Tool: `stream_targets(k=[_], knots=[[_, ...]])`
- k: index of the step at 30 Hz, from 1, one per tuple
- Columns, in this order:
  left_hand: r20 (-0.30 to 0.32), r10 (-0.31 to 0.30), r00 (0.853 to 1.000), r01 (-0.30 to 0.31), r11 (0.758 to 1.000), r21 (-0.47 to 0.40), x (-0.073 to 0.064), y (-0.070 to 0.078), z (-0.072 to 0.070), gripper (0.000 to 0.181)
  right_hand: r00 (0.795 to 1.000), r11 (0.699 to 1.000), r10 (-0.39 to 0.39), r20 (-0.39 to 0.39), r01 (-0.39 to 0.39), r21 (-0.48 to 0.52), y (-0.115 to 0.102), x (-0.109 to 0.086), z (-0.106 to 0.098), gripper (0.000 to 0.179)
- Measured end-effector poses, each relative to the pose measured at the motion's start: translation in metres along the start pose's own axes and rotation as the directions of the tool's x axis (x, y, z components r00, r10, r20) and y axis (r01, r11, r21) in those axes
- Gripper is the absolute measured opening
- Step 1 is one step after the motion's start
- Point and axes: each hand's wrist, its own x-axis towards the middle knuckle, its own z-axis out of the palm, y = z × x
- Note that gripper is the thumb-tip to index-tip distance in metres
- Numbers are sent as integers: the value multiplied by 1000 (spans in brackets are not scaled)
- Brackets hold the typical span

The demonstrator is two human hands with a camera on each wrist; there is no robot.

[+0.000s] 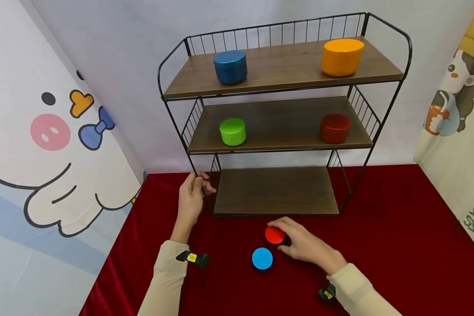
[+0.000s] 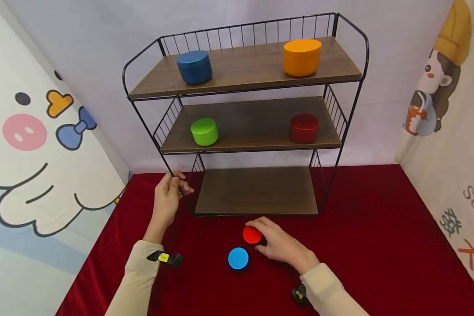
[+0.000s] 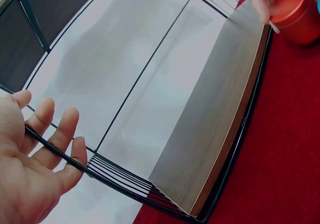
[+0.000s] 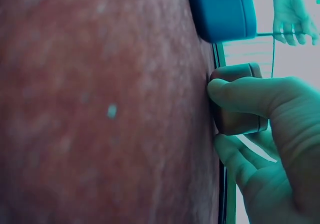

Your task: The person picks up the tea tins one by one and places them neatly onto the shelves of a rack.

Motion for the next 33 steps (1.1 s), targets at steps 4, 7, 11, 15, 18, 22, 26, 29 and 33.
stream_targets(k=[4, 7, 11, 15, 18, 22, 26, 29, 33], knots=[[-6, -7, 1000, 7, 1000, 17, 0, 1, 0, 37, 998, 999, 31, -61, -30, 13, 4, -4, -4, 63], [-6, -7, 1000, 7, 1000, 17, 0, 1, 0, 36, 992, 998, 65, -108, -62, 31, 6, -6, -7, 64], [-3, -8, 1000, 8, 1000, -8, -1, 0, 0, 37, 980, 994, 105, -167, -96, 61, 8, -8, -12, 65], [-2, -12, 1000, 12, 1000, -19, -1, 0, 0, 37, 968, 991, 124, -218, -109, 81, 14, -9, -16, 67], [-1, -11, 1000, 11, 1000, -16, -1, 0, 0, 37, 959, 990, 129, -254, -108, 93, 19, -10, -20, 68], [1, -7, 1000, 7, 1000, -8, -1, 0, 0, 38, 944, 990, 127, -304, -102, 97, 25, -11, -26, 69], [-4, -3, 1000, 3, 1000, 4, -1, 0, 0, 35, 931, 989, 140, -338, -117, 89, 30, -10, -34, 69], [-7, -2, 1000, 2, 1000, 11, -1, 0, 1, 32, 921, 985, 169, -350, -147, 91, 33, -9, -40, 68], [-4, -2, 1000, 2, 1000, 7, 0, 0, 1, 34, 907, 979, 202, -368, -179, 95, 36, -8, -48, 68]])
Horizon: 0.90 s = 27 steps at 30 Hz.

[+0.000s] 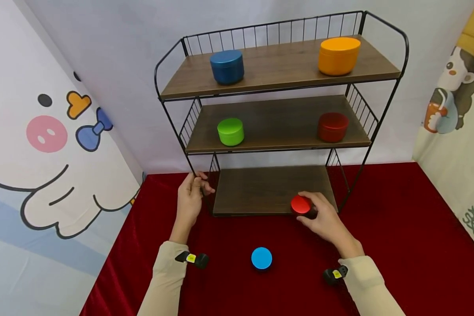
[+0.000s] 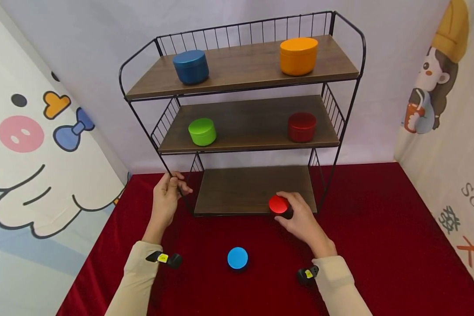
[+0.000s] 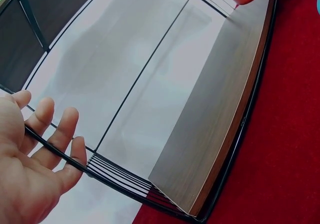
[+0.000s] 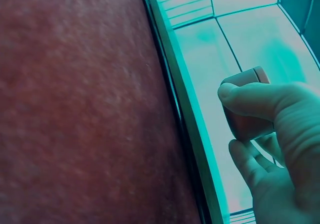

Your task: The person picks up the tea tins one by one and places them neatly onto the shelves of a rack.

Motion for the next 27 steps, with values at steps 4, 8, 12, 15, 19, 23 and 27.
stream_targets(k=[4, 8, 12, 15, 19, 23, 27], knots=[[-1, 0, 1000, 0, 1000, -6, 0, 1, 0, 36, 999, 1000, 11, -32, -10, 9, 3, 4, -4, 68], [-2, 1, 1000, -1, 1000, -17, 0, 0, 0, 36, 998, 1000, 24, -57, -23, 12, 7, 6, -5, 68], [1, 5, 1000, -5, 1000, -19, -1, 0, -1, 36, 996, 999, 44, -76, -44, 4, 12, 7, -4, 68], [4, 11, 1000, -11, 1000, -22, -1, 0, -1, 37, 995, 998, 66, -81, -65, 9, 15, 6, -5, 68], [4, 11, 1000, -11, 1000, -27, -1, 0, -1, 38, 992, 996, 91, -82, -90, 19, 16, 5, -5, 66], [8, 7, 1000, -7, 999, -35, -1, 0, -1, 37, 990, 994, 105, -94, -105, 7, 17, 4, -4, 66], [10, 4, 1000, -4, 999, -45, -1, 0, 0, 37, 989, 993, 115, -97, -116, 0, 19, 3, -4, 67]])
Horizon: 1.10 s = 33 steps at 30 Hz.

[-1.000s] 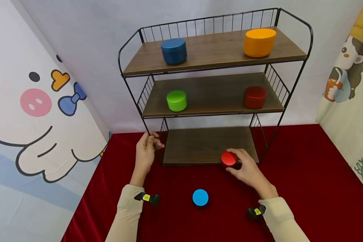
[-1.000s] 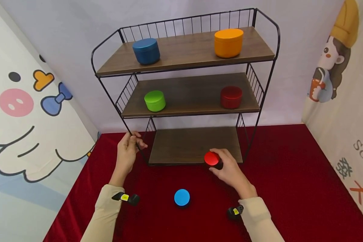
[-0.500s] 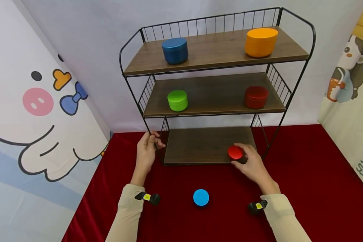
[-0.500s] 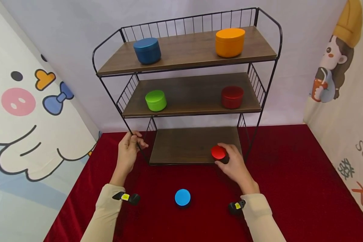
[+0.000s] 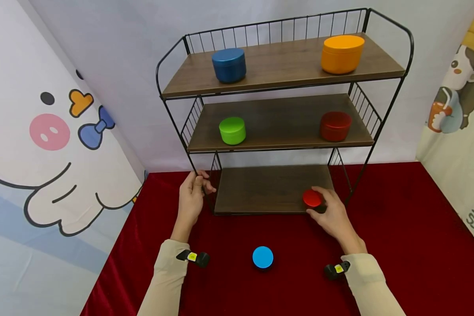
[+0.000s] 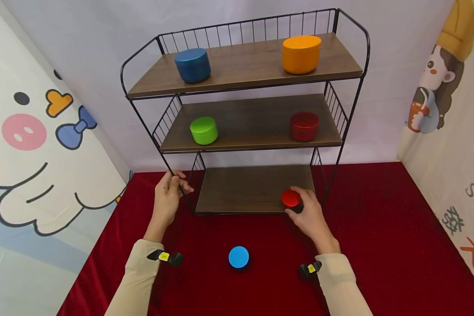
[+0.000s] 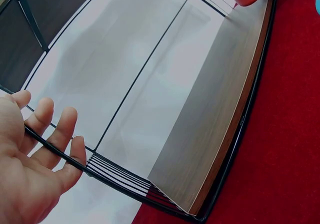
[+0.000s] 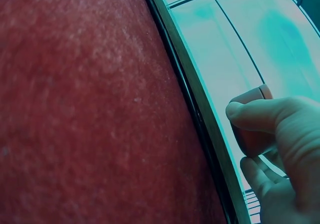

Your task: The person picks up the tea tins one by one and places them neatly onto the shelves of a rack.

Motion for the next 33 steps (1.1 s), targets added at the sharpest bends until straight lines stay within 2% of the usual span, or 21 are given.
stream_targets(k=[19, 28, 33], knots=[[-10, 2, 1000, -2, 999, 32, 0, 1, -1, 34, 1000, 1000, 22, 19, -22, -12, 3, -1, 1, 67], [-12, 11, 1000, -10, 998, 56, 0, -1, -1, 35, 992, 997, 73, 98, -69, -47, 0, 3, -2, 69], [-11, 19, 1000, -18, 999, 49, 0, -4, 0, 34, 991, 997, 69, 111, -64, -49, 0, 3, -2, 70]])
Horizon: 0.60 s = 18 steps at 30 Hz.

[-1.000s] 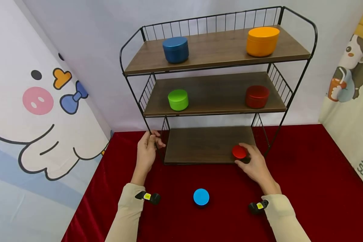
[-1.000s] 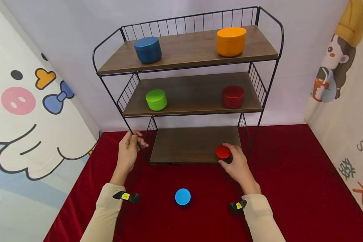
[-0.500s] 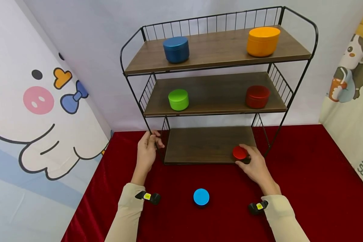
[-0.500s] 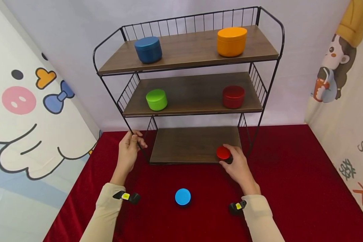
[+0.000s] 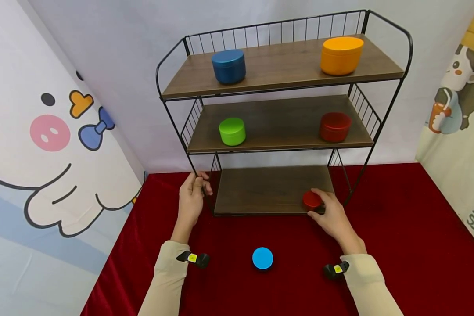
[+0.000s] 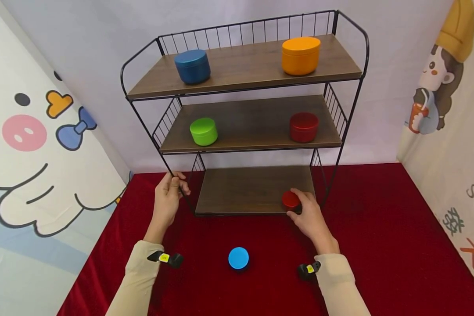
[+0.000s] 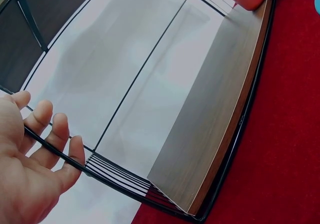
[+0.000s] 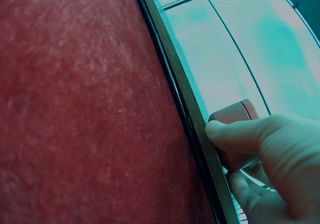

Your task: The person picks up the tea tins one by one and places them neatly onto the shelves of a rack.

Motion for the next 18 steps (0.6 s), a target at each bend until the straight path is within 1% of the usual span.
stream_targets(k=[7, 11, 18], knots=[[-5, 7, 1000, -7, 1000, -14, 0, 0, 0, 35, 1000, 1000, 6, 4, -6, -2, 0, -1, 0, 70], [5, 11, 1000, -11, 1000, -15, 0, 0, 1, 37, 1000, 1000, 16, 3, -16, -2, -1, -4, -2, 69], [4, 22, 1000, -22, 1000, -5, 0, -1, 0, 36, 1000, 1000, 6, 1, -6, -4, -3, -5, -2, 69]])
